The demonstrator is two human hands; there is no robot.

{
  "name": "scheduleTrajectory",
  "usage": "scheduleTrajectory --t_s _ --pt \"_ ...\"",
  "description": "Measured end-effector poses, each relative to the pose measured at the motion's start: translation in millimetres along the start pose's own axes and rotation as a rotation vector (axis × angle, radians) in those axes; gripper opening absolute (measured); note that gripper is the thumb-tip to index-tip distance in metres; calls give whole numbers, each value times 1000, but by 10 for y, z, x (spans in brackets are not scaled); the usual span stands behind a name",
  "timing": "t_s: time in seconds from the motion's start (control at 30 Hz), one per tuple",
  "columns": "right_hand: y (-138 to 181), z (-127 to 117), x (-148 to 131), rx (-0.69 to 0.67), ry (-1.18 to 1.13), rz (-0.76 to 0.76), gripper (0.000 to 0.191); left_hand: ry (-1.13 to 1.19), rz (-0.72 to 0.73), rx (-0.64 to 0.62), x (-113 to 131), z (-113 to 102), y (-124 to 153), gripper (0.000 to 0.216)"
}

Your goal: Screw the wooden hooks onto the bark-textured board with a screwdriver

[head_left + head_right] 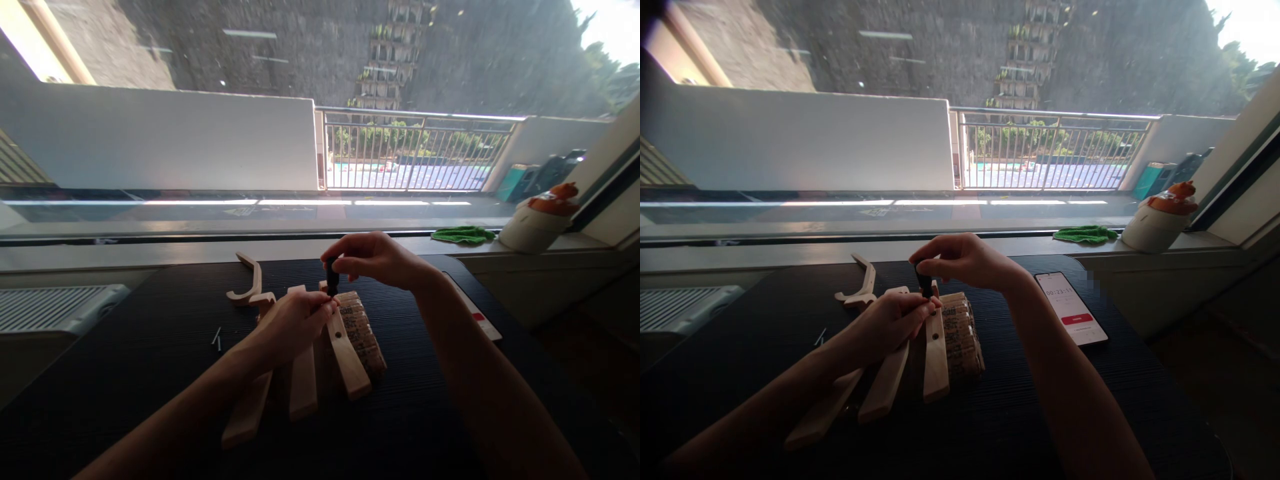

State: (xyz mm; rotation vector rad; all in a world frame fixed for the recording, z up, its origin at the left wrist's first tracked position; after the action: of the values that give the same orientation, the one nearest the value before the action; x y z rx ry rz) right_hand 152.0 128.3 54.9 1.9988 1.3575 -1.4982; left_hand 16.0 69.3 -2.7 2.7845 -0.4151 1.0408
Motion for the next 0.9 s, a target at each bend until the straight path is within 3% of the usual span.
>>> scheduleTrajectory --t_s 0.17,0.37,0.67,0.9 --pt "0 -11 35 46 -82 8 27 12 2 15 -9 -2 -6 37" --pt "10 59 30 -121 -212 -36 33 -7 21 48 -111 64 -33 38" --pt "-12 49 55 -91 -200 -23 33 -7 0 14 46 -24 2 34" --pt "-2 37 72 -48 -137 -31 28 28 -7 62 -73 75 -30 38"
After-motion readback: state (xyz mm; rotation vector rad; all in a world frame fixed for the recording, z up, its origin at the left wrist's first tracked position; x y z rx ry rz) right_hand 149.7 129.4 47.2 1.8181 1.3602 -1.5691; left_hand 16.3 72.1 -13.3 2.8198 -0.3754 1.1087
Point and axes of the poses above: each hand's wrist, its own y-axis away from the middle knuckle, its own z-axis out of the palm, x = y × z, the point moved 4 cm from there along -y, towards the middle knuckle, and after that the axes turned 3 degrees about -x, right-handed, at the moved point
